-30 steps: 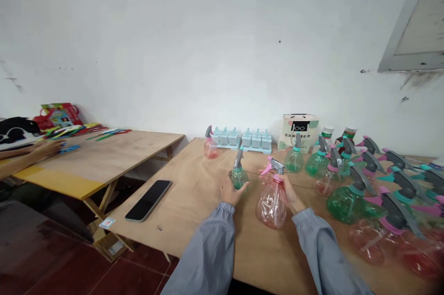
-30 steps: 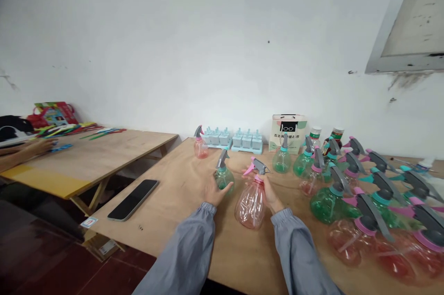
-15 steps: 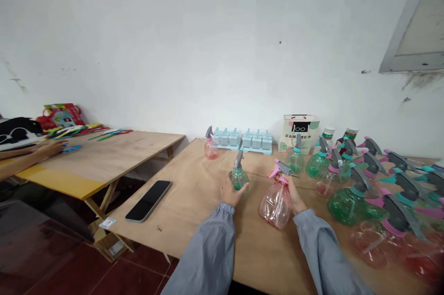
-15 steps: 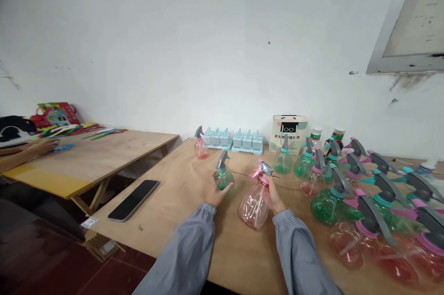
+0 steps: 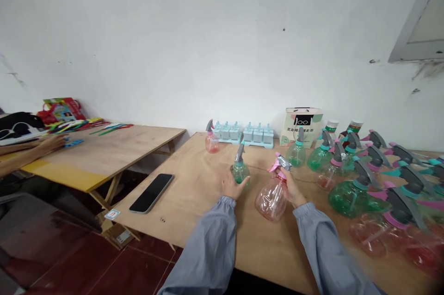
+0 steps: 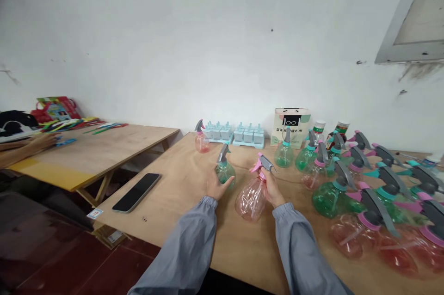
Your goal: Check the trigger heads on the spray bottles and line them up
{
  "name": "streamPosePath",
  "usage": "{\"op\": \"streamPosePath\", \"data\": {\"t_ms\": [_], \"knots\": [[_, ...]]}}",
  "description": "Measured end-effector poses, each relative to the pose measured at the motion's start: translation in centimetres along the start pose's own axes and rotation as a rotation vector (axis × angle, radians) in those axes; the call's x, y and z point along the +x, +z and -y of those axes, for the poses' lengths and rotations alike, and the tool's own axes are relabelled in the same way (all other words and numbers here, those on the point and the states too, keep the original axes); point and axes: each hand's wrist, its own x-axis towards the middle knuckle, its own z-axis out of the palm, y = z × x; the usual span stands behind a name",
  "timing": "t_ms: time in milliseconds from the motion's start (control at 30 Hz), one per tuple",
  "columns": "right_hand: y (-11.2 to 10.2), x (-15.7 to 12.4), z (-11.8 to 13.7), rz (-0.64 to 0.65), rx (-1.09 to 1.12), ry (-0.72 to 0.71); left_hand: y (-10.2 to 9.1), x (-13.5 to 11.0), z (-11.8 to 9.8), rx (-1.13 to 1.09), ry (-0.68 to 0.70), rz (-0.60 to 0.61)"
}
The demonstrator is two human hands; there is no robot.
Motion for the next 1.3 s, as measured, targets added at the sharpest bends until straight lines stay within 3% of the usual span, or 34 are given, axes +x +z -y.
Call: {"op": "streamPosePath", "data": {"t_ms": [167, 367, 600, 800, 1133, 1300], "knots": [[0.3, -0.3, 0.5, 0.106, 0.016, 0.051, 0.1, 0.1, 0.0, -0.004, 0.018, -0.019], [0.6, 0.0, -0.5, -0.033, -0.037, 0.008, 0.1, 0.1, 0.1, -0.006, 0.015, -0.025], [0.8, -0.3, -0.2, 0.051, -0.008, 0.003, 0.1, 0.1, 0.0, -0.013, 0.015, -0.023], [0.1, 0.2, -1.4, -0.058, -0.090, -0.036, -0.1, 0.1, -0.2, -0.031, 0.011, -0.020], [0.4, 0.0, -0.9, 0.005, -0.201, -0.122, -0.1, 0.1, -0.3, -0.012, -0.012, 0.007], [0.0, 0.1, -0.7, -0.092, -0.263, -0.204, -0.2, 0.1, -0.3, -0.009, -0.024, 0.000]]}}
